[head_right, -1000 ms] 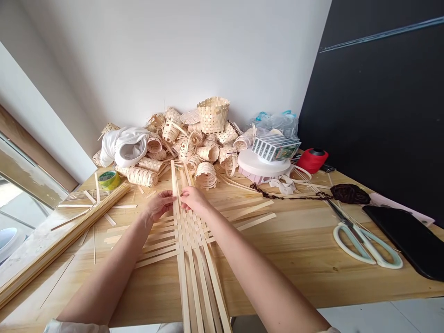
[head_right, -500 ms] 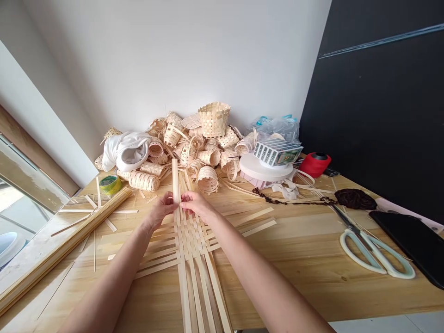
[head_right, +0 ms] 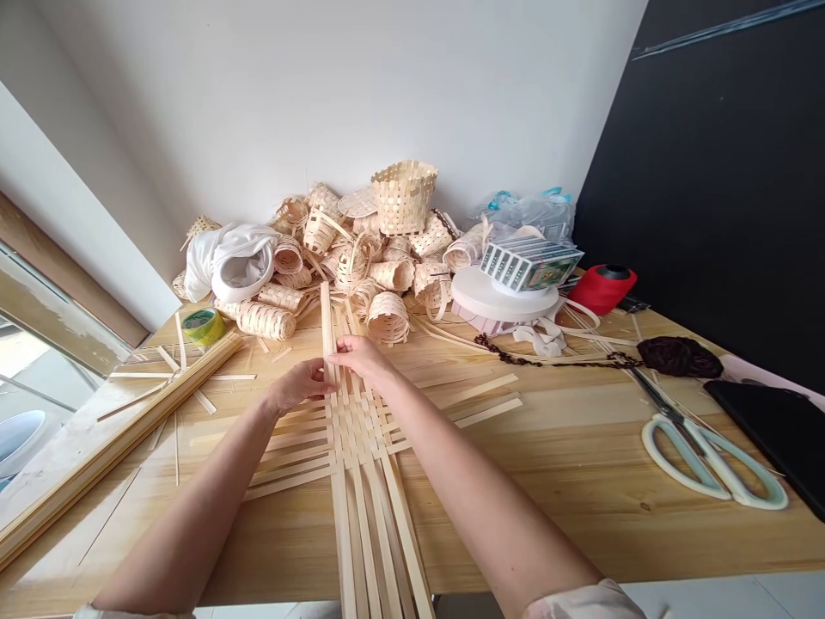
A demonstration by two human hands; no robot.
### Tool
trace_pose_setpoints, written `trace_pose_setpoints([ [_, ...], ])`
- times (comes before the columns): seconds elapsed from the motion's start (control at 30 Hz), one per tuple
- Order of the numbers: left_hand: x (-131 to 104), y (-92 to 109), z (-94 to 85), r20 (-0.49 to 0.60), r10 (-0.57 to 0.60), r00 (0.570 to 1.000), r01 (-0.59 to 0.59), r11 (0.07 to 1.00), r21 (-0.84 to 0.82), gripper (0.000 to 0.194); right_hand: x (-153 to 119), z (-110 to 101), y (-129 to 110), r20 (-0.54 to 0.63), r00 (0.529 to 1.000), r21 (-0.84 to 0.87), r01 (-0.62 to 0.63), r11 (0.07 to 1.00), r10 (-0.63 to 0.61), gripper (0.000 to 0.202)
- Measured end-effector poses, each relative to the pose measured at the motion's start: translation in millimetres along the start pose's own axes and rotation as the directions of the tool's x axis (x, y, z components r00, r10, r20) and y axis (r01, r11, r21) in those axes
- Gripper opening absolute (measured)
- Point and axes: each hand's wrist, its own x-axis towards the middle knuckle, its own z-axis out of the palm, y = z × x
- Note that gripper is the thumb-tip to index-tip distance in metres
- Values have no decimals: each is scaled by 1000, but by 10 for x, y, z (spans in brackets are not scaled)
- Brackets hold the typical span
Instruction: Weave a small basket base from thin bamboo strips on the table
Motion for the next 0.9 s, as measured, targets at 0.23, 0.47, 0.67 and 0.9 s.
trace_pose_setpoints([
  [0.23, -12, -36, 10, 10, 47, 999, -48, 996, 77, 19, 28, -61, 30, 58, 998, -62, -37, 997, 40, 15],
  [0.47, -44, -10, 7, -87, 155, 984, -128, 957, 259, 10, -20, 20, -5, 97, 995, -32, -18, 999, 21, 10],
  [0.67, -94, 24, 21, -87, 218, 972, -167, 904, 394, 9, -49, 36, 28, 117, 993, 84, -30, 996, 20, 18],
  [0.9, -94, -43, 30, -160, 286, 945, -156, 822, 547, 22, -37, 39, 156, 107, 994, 152, -28, 988, 12, 20],
])
